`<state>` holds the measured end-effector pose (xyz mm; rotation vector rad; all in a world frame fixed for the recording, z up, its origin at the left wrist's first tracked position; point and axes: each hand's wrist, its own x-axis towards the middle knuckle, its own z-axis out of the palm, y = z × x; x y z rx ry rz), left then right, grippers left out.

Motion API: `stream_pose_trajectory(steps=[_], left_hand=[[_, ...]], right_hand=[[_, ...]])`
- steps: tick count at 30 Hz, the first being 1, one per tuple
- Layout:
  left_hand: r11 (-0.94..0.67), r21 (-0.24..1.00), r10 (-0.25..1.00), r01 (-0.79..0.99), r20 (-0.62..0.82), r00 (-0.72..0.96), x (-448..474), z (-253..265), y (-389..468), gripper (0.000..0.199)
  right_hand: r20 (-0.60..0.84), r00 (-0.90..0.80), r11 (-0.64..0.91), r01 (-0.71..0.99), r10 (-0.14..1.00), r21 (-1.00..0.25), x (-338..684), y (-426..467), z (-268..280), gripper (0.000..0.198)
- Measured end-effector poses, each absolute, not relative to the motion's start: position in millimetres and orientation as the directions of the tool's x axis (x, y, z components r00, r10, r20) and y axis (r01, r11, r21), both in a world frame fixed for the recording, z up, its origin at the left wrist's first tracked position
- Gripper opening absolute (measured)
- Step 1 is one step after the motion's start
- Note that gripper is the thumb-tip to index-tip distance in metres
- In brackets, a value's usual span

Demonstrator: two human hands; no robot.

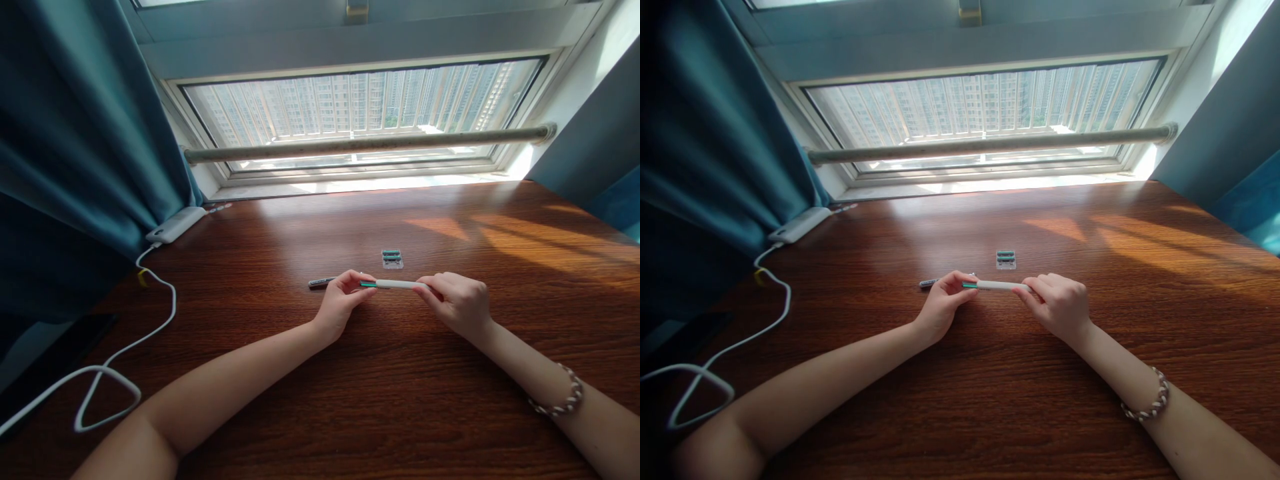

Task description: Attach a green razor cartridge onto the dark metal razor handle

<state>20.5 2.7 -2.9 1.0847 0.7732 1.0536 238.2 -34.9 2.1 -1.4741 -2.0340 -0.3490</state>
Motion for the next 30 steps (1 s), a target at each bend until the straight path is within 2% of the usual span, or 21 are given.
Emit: stream_pose_trajectory(steps=[5,18,30], left_hand=[[0.104,0.948,0.930,-0.299,0.014,0.366,19.8,-2.6,2.4,0.013],[0.113,0.945,0.938,-0.306,0.000,0.347,20.5,-1.5,2.4,0.012],[0.118,0.948,0.937,-0.297,-0.007,0.350,20.7,-1.5,2.1,0.013]], right_hand=[[0.615,-0.159,0.306,0.941,0.773,-0.142,238.5,-35.2,2.2,0.028],[0.611,-0.217,0.359,0.926,0.761,-0.117,237.9,-35.9,3.6,0.029],[0.614,-0.190,0.310,0.946,0.766,-0.094,237.0,-37.3,3.8,0.027]])
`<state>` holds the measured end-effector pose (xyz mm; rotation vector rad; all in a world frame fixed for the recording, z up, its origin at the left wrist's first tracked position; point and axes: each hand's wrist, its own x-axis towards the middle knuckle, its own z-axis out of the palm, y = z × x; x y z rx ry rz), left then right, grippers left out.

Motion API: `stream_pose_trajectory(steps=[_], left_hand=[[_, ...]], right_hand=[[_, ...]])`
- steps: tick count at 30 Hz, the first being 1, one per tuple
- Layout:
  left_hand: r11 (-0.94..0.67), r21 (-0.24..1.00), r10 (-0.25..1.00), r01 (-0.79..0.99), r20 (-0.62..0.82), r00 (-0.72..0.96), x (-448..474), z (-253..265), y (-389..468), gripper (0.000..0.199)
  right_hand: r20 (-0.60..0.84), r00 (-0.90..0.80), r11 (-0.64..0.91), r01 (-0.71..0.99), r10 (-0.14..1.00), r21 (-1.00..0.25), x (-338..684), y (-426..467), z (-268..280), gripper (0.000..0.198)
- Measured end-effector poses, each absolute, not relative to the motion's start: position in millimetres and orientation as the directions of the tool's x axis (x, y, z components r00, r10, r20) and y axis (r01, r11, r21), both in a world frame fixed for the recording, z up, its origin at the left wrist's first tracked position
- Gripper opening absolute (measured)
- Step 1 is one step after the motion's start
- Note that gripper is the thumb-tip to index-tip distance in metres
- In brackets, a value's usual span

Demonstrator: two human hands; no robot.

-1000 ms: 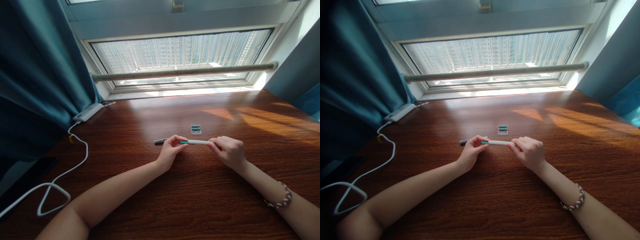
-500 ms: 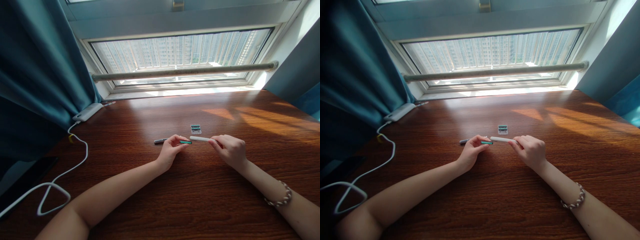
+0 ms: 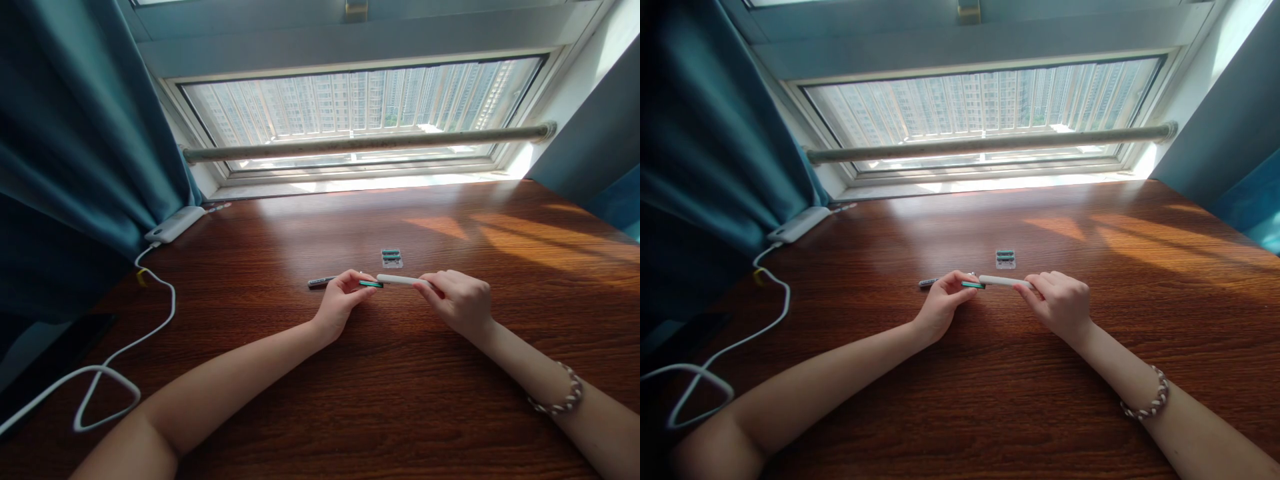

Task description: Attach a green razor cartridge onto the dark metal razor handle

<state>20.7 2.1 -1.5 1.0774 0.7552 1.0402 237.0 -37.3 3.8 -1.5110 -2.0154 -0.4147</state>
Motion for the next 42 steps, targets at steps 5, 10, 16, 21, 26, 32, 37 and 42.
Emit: stream_pose_trajectory(steps=[5,10,16,21,26,32,37,42], left_hand=[[0.116,0.944,0.936,-0.307,0.000,0.353,20.0,-2.8,2.8,0.012],[0.122,0.942,0.929,-0.314,0.003,0.369,19.7,-4.4,3.6,0.012],[0.119,0.940,0.932,-0.319,0.005,0.362,20.0,-5.0,3.6,0.011],[0.117,0.940,0.931,-0.321,0.008,0.366,19.7,-5.3,3.6,0.011],[0.117,0.939,0.926,-0.322,0.014,0.377,19.1,-5.7,4.0,0.011],[0.120,0.939,0.929,-0.321,0.008,0.371,19.1,-5.0,3.9,0.011],[0.135,0.939,0.929,-0.315,-0.009,0.370,19.4,-4.7,3.5,0.011],[0.165,0.932,0.924,-0.323,-0.032,0.381,18.6,-6.4,4.4,0.012]], right_hand=[[0.611,-0.215,0.343,0.934,0.762,-0.100,236.8,-37.1,3.8,0.027],[0.623,-0.194,0.311,0.947,0.758,-0.084,237.0,-37.0,4.3,0.028],[0.610,-0.209,0.333,0.938,0.764,-0.096,236.4,-37.1,3.6,0.025],[0.610,-0.205,0.336,0.936,0.765,-0.107,236.4,-37.2,3.3,0.024],[0.627,-0.190,0.316,0.944,0.756,-0.096,235.2,-37.4,4.7,0.025],[0.633,-0.206,0.334,0.938,0.746,-0.089,235.0,-36.9,4.8,0.025],[0.643,-0.178,0.319,0.941,0.745,-0.109,235.7,-36.6,3.9,0.025],[0.621,-0.190,0.353,0.924,0.760,-0.150,235.6,-37.8,4.2,0.024]])
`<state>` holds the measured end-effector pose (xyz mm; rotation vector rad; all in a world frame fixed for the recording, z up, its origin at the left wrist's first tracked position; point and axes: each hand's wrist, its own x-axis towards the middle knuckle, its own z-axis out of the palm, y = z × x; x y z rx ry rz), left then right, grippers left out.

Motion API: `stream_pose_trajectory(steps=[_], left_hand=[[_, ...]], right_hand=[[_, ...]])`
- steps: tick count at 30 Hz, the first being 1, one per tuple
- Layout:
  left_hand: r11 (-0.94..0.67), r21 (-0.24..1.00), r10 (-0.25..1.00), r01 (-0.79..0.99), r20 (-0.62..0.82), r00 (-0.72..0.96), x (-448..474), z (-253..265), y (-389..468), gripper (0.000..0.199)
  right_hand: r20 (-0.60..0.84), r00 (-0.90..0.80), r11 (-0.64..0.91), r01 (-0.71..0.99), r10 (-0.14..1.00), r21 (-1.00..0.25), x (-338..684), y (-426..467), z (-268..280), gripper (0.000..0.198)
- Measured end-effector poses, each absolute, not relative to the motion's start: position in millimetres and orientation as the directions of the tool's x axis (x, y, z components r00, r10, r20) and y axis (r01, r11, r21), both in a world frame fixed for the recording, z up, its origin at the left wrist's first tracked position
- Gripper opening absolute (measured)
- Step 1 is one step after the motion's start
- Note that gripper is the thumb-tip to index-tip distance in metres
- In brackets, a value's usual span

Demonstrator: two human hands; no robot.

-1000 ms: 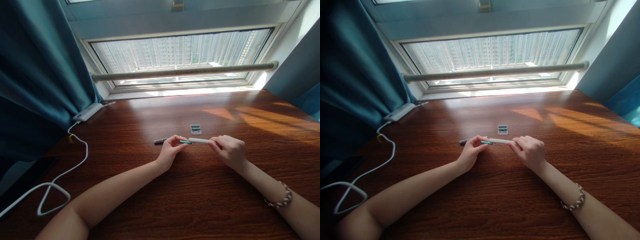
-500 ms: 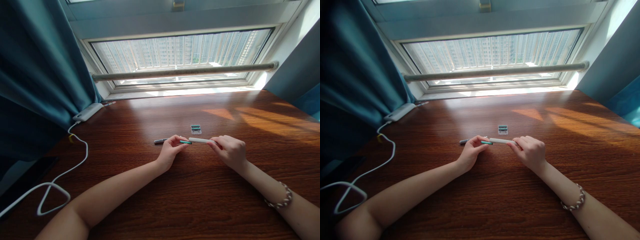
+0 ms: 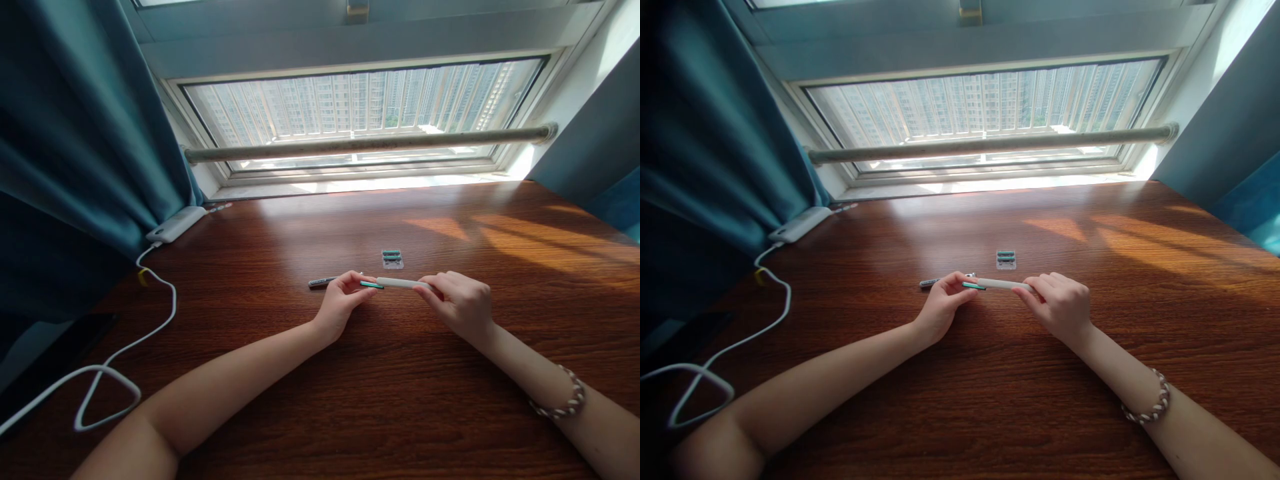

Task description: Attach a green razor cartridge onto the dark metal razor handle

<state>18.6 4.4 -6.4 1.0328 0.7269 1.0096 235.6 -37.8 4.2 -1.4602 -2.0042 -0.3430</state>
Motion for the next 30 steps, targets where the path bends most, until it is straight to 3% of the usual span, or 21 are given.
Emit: stream_pose_trajectory(steps=[30], left_hand=[[0.180,0.945,0.915,-0.273,-0.060,0.399,18.6,-3.5,2.3,0.015]], right_hand=[[0.622,-0.253,0.404,0.908,0.741,-0.112,236.1,-39.3,3.8,0.022]])
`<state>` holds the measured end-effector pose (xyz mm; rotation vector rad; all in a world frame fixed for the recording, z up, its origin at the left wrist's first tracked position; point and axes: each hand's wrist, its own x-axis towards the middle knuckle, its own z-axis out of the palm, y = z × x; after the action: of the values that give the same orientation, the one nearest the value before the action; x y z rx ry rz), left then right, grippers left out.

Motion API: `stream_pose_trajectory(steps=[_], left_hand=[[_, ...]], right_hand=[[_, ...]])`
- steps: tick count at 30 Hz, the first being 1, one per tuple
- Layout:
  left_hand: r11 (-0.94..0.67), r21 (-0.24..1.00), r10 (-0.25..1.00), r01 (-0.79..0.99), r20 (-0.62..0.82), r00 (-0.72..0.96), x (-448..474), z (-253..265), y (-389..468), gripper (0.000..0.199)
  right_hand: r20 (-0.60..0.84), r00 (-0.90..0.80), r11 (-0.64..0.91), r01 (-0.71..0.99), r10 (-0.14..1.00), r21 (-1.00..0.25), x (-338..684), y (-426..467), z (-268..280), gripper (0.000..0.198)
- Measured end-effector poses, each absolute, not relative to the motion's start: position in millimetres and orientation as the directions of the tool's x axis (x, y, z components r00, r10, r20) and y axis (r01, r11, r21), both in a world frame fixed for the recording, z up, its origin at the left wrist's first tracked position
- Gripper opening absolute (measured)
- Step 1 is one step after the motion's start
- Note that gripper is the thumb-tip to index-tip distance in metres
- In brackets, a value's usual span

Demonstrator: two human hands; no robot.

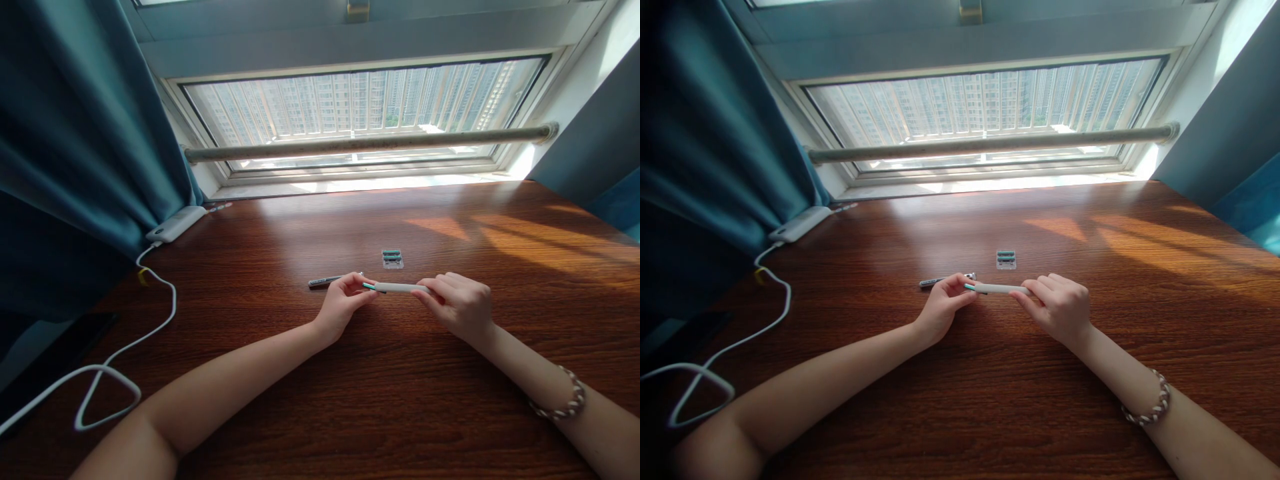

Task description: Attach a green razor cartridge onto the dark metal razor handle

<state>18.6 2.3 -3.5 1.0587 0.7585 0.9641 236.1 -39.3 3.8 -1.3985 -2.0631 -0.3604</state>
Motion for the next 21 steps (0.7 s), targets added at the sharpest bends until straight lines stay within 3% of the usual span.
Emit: stream_pose_trajectory(steps=[21], left_hand=[[0.193,0.948,0.907,-0.254,-0.073,0.416,19.1,-2.3,1.5,0.017]], right_hand=[[0.618,-0.249,0.388,0.916,0.746,-0.099,233.2,-41.1,5.0,0.025]])
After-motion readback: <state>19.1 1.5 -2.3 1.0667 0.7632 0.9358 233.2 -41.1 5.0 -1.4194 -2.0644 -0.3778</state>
